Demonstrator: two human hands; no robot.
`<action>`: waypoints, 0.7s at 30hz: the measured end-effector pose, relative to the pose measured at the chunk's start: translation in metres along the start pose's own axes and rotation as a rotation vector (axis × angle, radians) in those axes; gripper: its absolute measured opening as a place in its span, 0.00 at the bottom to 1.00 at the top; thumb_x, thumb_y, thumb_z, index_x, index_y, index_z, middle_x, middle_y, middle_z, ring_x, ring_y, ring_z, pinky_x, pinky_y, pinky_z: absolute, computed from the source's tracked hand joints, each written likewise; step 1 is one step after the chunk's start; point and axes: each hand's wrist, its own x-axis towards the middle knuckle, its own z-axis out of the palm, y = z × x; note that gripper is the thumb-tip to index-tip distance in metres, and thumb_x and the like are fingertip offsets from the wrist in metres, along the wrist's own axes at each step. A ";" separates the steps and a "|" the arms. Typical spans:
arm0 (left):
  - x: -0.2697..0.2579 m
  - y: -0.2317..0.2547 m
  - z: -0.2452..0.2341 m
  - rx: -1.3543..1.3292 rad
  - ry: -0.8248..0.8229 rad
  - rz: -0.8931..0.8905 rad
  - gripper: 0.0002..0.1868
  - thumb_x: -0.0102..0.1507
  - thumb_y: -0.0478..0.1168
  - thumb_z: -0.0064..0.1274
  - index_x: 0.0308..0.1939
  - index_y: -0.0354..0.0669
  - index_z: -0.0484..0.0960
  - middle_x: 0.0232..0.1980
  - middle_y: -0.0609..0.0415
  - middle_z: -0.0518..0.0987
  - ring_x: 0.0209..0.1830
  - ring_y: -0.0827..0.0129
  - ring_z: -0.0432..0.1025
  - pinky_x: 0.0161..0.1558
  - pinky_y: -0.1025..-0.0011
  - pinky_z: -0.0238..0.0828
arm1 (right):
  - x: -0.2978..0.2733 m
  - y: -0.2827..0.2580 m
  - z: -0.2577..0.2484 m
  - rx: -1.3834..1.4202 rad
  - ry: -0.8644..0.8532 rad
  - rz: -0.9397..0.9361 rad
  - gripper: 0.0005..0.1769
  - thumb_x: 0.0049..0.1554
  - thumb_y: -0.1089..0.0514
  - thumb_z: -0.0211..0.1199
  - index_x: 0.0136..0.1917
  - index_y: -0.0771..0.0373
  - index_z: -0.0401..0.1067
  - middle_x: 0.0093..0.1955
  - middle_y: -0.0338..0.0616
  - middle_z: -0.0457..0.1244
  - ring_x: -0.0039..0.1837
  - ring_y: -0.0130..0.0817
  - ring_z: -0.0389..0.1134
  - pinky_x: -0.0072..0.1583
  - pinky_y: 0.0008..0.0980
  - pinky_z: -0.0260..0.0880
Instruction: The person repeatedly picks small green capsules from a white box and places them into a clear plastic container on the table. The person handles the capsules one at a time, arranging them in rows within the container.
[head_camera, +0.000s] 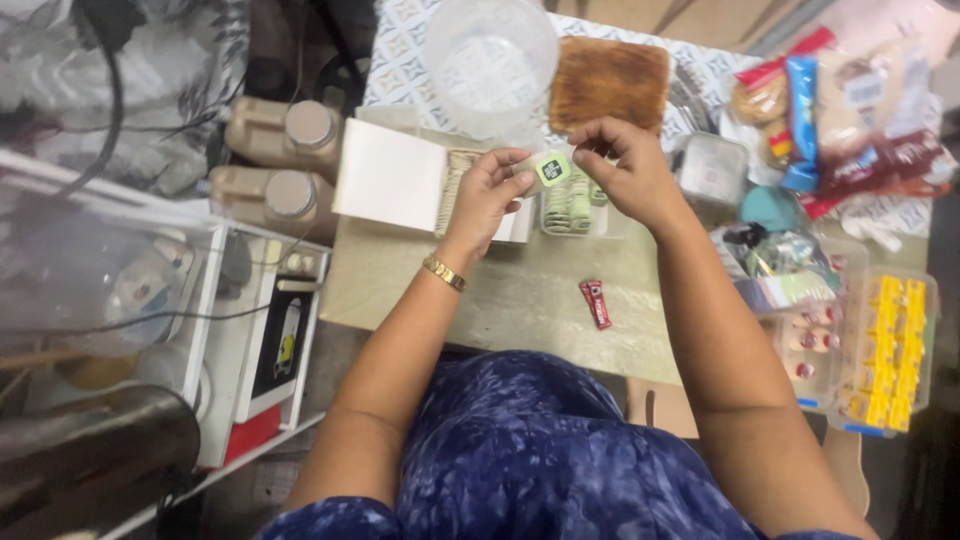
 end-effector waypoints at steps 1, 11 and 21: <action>0.001 -0.002 0.008 0.010 -0.010 0.042 0.14 0.65 0.38 0.57 0.55 0.44 0.78 0.48 0.61 0.82 0.43 0.82 0.73 0.39 0.82 0.69 | -0.003 0.007 -0.004 0.065 0.011 0.083 0.09 0.61 0.61 0.64 0.55 0.64 0.74 0.48 0.34 0.68 0.48 0.20 0.66 0.52 0.24 0.68; 0.018 -0.060 0.056 0.024 -0.076 0.189 0.22 0.64 0.32 0.60 0.60 0.37 0.72 0.56 0.50 0.78 0.53 0.72 0.75 0.55 0.74 0.74 | -0.027 0.073 -0.041 -0.041 0.061 0.254 0.10 0.56 0.57 0.71 0.48 0.65 0.79 0.40 0.38 0.68 0.42 0.24 0.65 0.46 0.27 0.66; -0.006 -0.086 0.040 0.202 0.097 0.080 0.24 0.62 0.32 0.59 0.61 0.38 0.73 0.60 0.51 0.74 0.54 0.69 0.73 0.57 0.71 0.73 | -0.001 0.173 -0.062 -0.584 -0.105 0.274 0.13 0.48 0.49 0.73 0.46 0.53 0.83 0.44 0.51 0.71 0.49 0.50 0.71 0.54 0.46 0.70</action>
